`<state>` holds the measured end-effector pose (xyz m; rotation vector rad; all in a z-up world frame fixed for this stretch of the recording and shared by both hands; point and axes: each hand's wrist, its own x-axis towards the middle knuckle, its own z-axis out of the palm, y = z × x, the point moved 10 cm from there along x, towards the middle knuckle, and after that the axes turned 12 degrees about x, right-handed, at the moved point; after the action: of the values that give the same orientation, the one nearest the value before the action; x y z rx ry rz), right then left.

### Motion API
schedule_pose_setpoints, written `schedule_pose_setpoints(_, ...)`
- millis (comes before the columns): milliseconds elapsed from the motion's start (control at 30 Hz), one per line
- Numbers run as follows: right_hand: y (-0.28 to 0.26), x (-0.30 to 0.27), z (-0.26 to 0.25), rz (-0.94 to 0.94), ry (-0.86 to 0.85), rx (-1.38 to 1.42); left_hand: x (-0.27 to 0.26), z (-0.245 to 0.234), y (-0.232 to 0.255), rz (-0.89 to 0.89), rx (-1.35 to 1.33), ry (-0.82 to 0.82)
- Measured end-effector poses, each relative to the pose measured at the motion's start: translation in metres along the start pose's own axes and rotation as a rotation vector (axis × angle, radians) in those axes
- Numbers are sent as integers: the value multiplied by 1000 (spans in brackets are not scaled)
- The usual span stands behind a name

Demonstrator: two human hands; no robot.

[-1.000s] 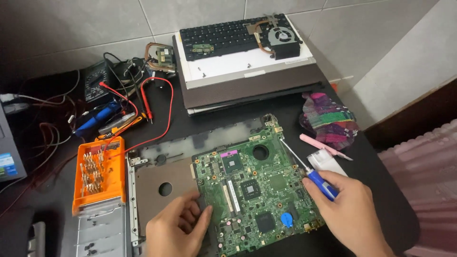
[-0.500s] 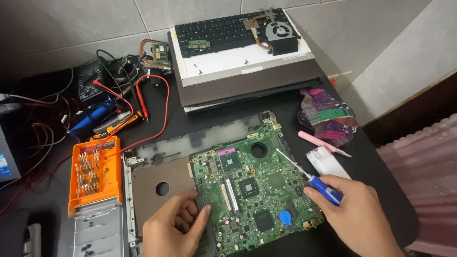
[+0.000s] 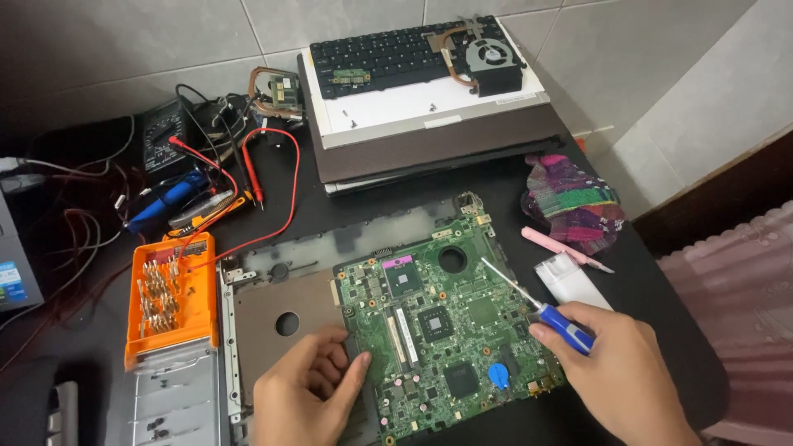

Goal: The person uses a screwdriver to remove screws from a laptop motherboard. They carefully unscrew several fasteners from different locations on the board, placing the screws into a small orange tray. The motherboard is handled and repositioned on the workbench during the process.

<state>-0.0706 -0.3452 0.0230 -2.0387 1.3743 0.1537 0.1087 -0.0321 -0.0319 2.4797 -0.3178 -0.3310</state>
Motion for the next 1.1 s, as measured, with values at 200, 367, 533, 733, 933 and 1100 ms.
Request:
schedule_pose_setpoints(200, -13, 3, -6, -59, 34, -22, 1, 0, 4, 76, 0, 11)
schedule_pose_setpoints(367, -65, 27, -26, -447, 169, 279, -1, -4, 9, 8, -41, -14)
schedule_pose_setpoints(533, -89, 82, -12, -435, 71, 216, -2, -6, 9, 79, -70, 45)
schedule_pose_setpoints(733, -106, 95, 5, -359, -141, 210, 1, -2, 5, 47, -31, -5)
schedule_pose_setpoints(933, -109, 103, 13, -369, -231, 201, 0, -5, 7, 92, -51, 31)
schedule_pose_setpoints(1100, -112, 101, 13, -375, -231, 202, 0, -8, 12, 121, -83, 63)
